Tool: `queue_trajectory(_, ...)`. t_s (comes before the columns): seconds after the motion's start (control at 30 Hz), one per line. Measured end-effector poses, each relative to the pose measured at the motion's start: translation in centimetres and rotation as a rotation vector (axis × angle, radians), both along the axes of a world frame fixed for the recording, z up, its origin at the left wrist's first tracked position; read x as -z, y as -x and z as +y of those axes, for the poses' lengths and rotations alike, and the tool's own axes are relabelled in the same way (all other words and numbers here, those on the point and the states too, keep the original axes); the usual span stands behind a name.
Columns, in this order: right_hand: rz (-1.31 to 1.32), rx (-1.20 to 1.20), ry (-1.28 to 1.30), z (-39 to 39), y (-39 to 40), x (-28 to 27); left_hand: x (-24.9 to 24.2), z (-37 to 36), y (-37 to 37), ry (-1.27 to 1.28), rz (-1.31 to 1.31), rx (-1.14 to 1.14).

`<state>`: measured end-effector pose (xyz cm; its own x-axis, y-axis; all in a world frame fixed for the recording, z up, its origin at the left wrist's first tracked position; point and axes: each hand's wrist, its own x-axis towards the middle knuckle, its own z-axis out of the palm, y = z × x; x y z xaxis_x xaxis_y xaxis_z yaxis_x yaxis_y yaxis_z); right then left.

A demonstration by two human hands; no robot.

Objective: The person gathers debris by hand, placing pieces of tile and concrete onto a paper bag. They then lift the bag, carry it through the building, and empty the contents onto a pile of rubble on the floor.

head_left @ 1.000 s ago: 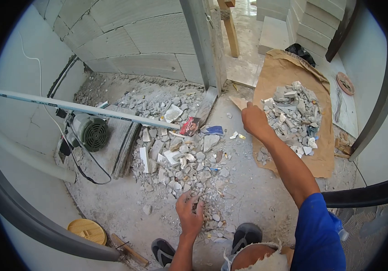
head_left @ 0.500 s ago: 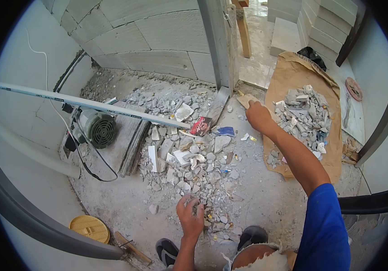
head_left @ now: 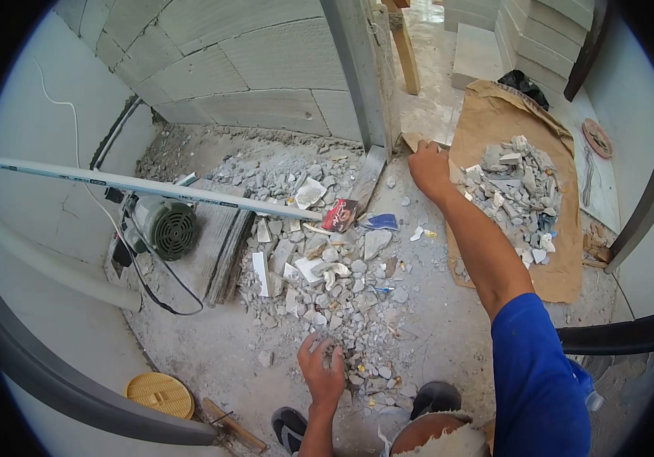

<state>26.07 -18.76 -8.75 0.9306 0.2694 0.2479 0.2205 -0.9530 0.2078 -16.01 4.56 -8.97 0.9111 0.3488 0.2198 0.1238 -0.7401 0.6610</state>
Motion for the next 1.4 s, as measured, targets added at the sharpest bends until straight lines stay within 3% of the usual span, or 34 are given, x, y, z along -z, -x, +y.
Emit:
queue_trajectory(0.2, 0.165, -0.104, 0.110, 3.1, 1.9, 0.5, -0.2, 0.1, 0.8, -0.014, 0.023, -0.027)
queue_trajectory(0.4, 0.334, -0.391, 0.155, 1.0, 8.9, -1.0, 0.4, 0.9, 0.9, 0.040, 0.015, -0.039)
queue_trajectory(0.5, 0.296, -0.381, 0.004, -0.2, 12.4, -5.9, 0.6, 1.3, 1.0, 0.022, 0.015, -0.043)
queue_trajectory(0.6, 0.176, -0.192, -0.082, -0.5, 10.2, -7.4, 1.1, 1.5, 1.1, 0.070, 0.022, -0.054)
queue_trajectory(0.7, 0.000, -0.119, -0.033, -0.4, 4.5, -4.2, 1.4, 1.4, 0.9, 0.056, 0.026, -0.040)
queue_trajectory(0.8, -0.001, -0.142, -0.018, 0.5, 0.4, 1.7, 0.9, 1.0, 0.5, -0.005, 0.023, -0.023)
queue_trajectory(1.0, 0.161, -0.438, 0.149, 0.6, 8.9, 1.6, 0.8, 0.9, 0.5, 0.064, 0.009, -0.048)
queue_trajectory(1.1, 0.241, -0.379, 0.020, 0.0, 11.2, -2.1, 1.0, 1.2, 1.3, 0.043, 0.046, -0.050)
queue_trajectory(1.2, 0.135, -0.192, -0.039, -0.5, 9.3, -3.7, 1.1, 1.6, 1.2, 0.076, 0.033, -0.067)
queue_trajectory(1.3, 0.018, 0.006, -0.172, -1.8, 3.7, -0.8, 0.3, 1.6, 0.6, 0.005, 0.021, -0.050)
queue_trajectory(1.4, 0.234, -0.004, -0.260, -3.4, 2.8, 2.1, -0.1, 1.8, 0.7, 0.031, 0.025, -0.061)
